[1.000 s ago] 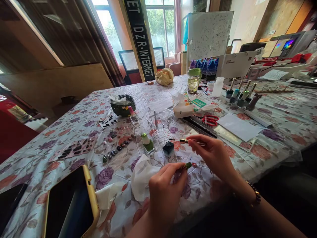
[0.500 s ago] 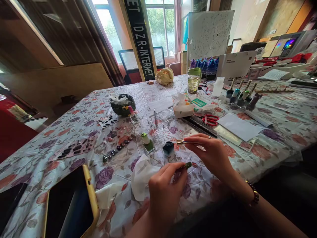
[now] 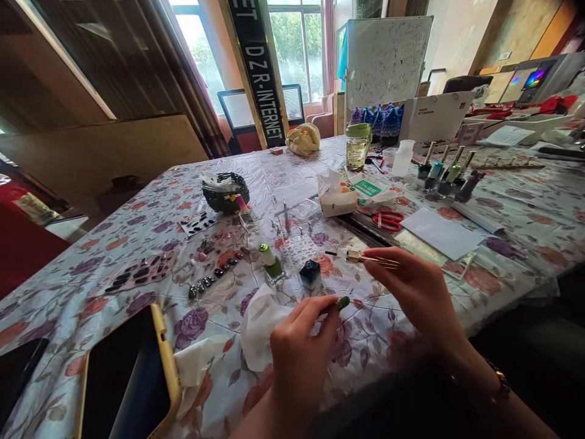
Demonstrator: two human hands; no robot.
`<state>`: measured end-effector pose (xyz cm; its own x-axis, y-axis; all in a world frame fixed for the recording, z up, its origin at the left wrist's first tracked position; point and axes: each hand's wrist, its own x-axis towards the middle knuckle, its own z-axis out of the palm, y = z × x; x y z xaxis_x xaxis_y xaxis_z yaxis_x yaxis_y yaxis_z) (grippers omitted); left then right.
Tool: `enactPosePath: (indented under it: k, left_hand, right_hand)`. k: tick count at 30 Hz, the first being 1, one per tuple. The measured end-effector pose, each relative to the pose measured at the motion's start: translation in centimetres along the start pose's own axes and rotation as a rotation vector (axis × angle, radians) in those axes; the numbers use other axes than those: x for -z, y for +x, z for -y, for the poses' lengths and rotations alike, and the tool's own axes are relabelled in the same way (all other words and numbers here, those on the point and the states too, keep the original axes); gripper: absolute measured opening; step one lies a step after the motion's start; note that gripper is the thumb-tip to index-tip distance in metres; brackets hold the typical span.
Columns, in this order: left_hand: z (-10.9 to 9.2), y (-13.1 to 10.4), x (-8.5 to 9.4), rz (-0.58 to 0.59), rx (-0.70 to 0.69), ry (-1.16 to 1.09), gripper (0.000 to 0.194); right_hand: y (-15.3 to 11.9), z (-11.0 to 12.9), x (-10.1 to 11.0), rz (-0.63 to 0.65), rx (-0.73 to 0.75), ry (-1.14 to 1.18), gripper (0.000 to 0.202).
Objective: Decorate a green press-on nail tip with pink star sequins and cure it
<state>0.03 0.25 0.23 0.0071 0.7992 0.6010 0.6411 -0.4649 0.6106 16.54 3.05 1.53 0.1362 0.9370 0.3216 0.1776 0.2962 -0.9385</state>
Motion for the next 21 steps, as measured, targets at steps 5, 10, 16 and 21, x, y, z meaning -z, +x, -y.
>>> enactPosePath:
  k: [5, 10, 16, 21]
  left_hand:
    - [0.1, 0.0, 0.0, 0.009, 0.048, -0.006, 0.016]
    - [0.0, 0.0, 0.0, 0.011, 0.092, -0.007, 0.015]
    - [-0.3, 0.1, 0.0, 0.051, 0.247, -0.085, 0.008]
    - [-0.5, 0.6, 0.1, 0.123, 0.498, -0.203, 0.005]
  right_hand:
    - [-1.1, 0.3, 1.0, -0.026, -0.193, 0.286, 0.017]
    - [-1.2, -0.9, 0.4, -0.19, -0.254, 0.563, 0.025]
    - [-2.5, -1.2, -0.9, -0.294, -0.178, 0.513, 0.014]
    - [-4.1, -0.4, -1.4, -0.271, -0.083, 0.241, 0.008]
